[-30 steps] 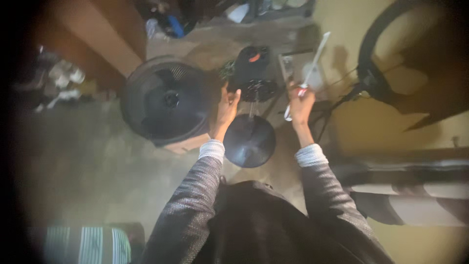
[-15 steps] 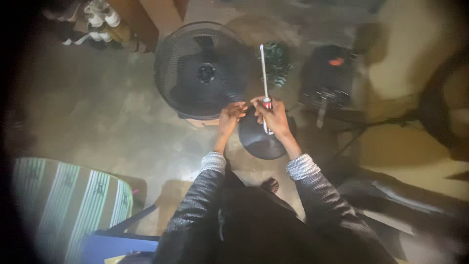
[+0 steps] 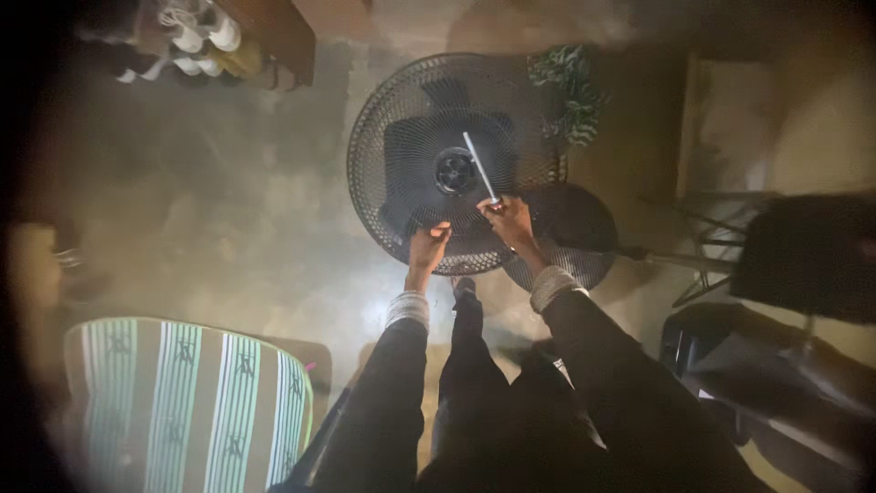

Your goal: The person uses a screwdriver to tighten screws on the central hub of a standing fan. They repeatedly rotate the fan head to access different screw locations and continue tightening throughout the clip.

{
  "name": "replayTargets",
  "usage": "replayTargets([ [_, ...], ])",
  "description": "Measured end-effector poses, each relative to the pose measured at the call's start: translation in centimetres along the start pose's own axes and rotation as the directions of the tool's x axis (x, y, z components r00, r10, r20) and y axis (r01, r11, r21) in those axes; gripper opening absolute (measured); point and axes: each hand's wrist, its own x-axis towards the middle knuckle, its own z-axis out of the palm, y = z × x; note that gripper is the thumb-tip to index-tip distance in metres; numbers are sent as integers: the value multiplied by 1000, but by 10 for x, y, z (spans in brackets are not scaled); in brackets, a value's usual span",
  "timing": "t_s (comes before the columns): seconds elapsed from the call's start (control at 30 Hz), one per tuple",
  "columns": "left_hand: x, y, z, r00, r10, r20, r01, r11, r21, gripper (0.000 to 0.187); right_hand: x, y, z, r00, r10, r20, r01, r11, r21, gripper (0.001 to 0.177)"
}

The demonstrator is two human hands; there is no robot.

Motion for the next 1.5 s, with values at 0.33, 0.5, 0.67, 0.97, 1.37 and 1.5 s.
replayTargets([
  [0.33, 71, -24, 18, 971, 236, -24, -224, 946, 235, 31, 53, 14, 53, 994, -17, -106, -8, 973, -231, 27],
  [0.5, 74, -9, 28, 994, 112, -3, -104, 937, 334, 25, 50, 7, 72, 977, 187, -103, -204, 960, -194, 29],
  [0.67, 86, 10, 27, 985, -168, 47, 136, 910, 391, 25, 60, 21, 91, 985, 132, -107, -160, 935, -316, 28],
  [0.97, 106, -26, 46, 960, -271, 67, 207, 853, 479, 40, 65, 58, 121, 961, 271, -63, -278, 939, -205, 26],
  [1.37, 111, -51, 48, 994, -87, 71, 46, 892, 450, 30, 77, 66, 121, 951, 308, 0, -303, 936, -176, 36],
  [1.5, 107, -34, 22, 987, -115, 116, 98, 985, 143, 27, 76, 36, 99, 960, 265, 93, -260, 964, -65, 40],
])
